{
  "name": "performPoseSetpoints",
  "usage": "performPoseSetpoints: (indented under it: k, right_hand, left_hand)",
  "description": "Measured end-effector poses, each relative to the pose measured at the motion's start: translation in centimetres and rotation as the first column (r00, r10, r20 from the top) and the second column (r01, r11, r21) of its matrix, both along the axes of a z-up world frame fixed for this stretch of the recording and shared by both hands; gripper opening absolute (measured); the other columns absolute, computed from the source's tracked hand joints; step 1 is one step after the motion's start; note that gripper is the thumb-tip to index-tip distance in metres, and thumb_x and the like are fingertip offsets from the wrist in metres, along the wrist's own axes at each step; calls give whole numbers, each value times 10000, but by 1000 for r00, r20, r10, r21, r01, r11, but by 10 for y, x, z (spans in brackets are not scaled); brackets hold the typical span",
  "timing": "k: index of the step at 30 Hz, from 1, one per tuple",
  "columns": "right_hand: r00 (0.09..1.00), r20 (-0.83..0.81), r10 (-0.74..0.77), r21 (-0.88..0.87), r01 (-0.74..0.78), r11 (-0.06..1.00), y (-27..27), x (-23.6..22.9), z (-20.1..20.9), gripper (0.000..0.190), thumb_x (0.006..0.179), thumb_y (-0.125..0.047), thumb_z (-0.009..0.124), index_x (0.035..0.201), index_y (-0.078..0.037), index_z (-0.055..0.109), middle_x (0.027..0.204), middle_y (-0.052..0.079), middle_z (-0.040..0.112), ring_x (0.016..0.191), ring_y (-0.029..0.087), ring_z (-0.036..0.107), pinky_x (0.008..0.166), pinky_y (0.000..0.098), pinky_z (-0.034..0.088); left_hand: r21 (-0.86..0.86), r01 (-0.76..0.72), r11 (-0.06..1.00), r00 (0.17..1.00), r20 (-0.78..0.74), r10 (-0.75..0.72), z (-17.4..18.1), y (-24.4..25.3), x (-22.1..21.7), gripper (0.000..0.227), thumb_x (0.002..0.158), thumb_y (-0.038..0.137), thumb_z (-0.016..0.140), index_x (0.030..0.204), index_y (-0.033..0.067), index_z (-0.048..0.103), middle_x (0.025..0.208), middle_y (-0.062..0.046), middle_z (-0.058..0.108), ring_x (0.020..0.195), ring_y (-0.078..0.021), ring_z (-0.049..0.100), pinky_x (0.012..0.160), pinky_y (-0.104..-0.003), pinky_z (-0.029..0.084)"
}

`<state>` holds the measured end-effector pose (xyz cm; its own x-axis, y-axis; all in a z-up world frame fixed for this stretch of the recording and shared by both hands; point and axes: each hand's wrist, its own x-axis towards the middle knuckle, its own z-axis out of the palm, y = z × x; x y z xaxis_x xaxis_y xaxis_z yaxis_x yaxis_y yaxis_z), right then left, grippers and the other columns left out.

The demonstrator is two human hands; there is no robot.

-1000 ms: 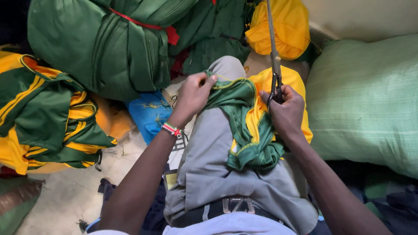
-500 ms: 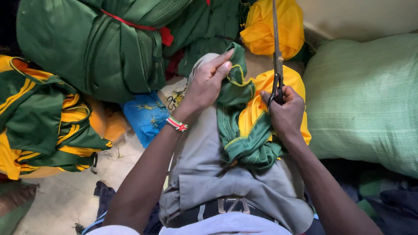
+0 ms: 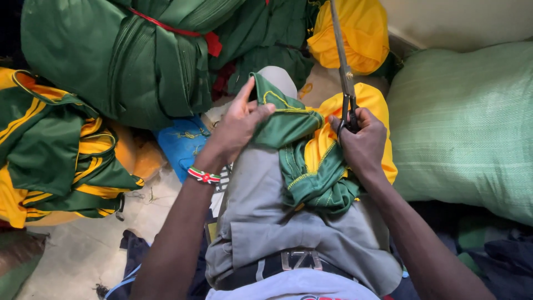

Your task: Trimming excess material from yellow and green garment pieces using large scissors on a factory floor.

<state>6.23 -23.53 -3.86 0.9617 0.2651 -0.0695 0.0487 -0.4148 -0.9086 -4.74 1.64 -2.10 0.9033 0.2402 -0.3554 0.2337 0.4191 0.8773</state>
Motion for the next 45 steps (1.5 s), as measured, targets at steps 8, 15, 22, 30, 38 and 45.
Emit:
performPoseSetpoints:
  k: [8,15,22,30,38,45]
  right_hand:
    - [974,-52,220,-72,-223,972,11,70,32,163,851,-53,760,857,-79,599,871,89,743,585,92,638,519,194,461]
    - [908,-176,379,-841,-339,422,35,116,5,341,866,-315,623,889,3,744,891,238,717,794,455,668,717,532,515]
    - [793,-123,597,-963,-241,123,42,130,-38,752,678,-749,808,921,-37,781,898,167,771,773,391,724,657,470,531]
    - [688,-203,696,-979,-161,-127,27,145,-74,270,840,-408,675,920,-205,833,872,59,801,681,269,729,594,390,492]
    - [788,-142,599,-972,-227,68,5,159,-58,250,745,-288,732,873,-77,773,874,167,773,717,383,716,620,454,519]
    - [832,261,489,-956,154,249,-79,237,-39,261,1008,-289,570,922,-177,790,584,-12,586,417,153,421,377,335,384]
  left_hand:
    - [270,173,947,917,306,-255,42,-25,7,899,976,2,635,1663,88,62,1370,-177,623,1105,-161,616,898,-347,629]
    - [531,299,793,825,274,-495,91,-87,-29,805,916,60,537,1612,0,137,1733,-184,135,1619,-275,166,1315,-370,169]
    - [603,462,650,726,163,-668,91,-122,-29,881,829,82,517,1627,69,144,1104,-247,739,635,-421,683,593,-511,500]
    - [451,449,771,799,184,-572,79,-109,-30,926,858,93,557,1642,28,68,942,-160,693,605,-250,590,574,-373,467]
    - [-104,363,926,883,357,-306,43,-98,-19,1004,907,-83,566,1650,80,-89,1562,-295,394,1294,-281,514,1054,-348,468]
    - [-6,268,963,888,390,-244,36,-73,9,1051,854,-93,586,1627,59,-110,1677,-279,188,1393,-303,434,1108,-349,407]
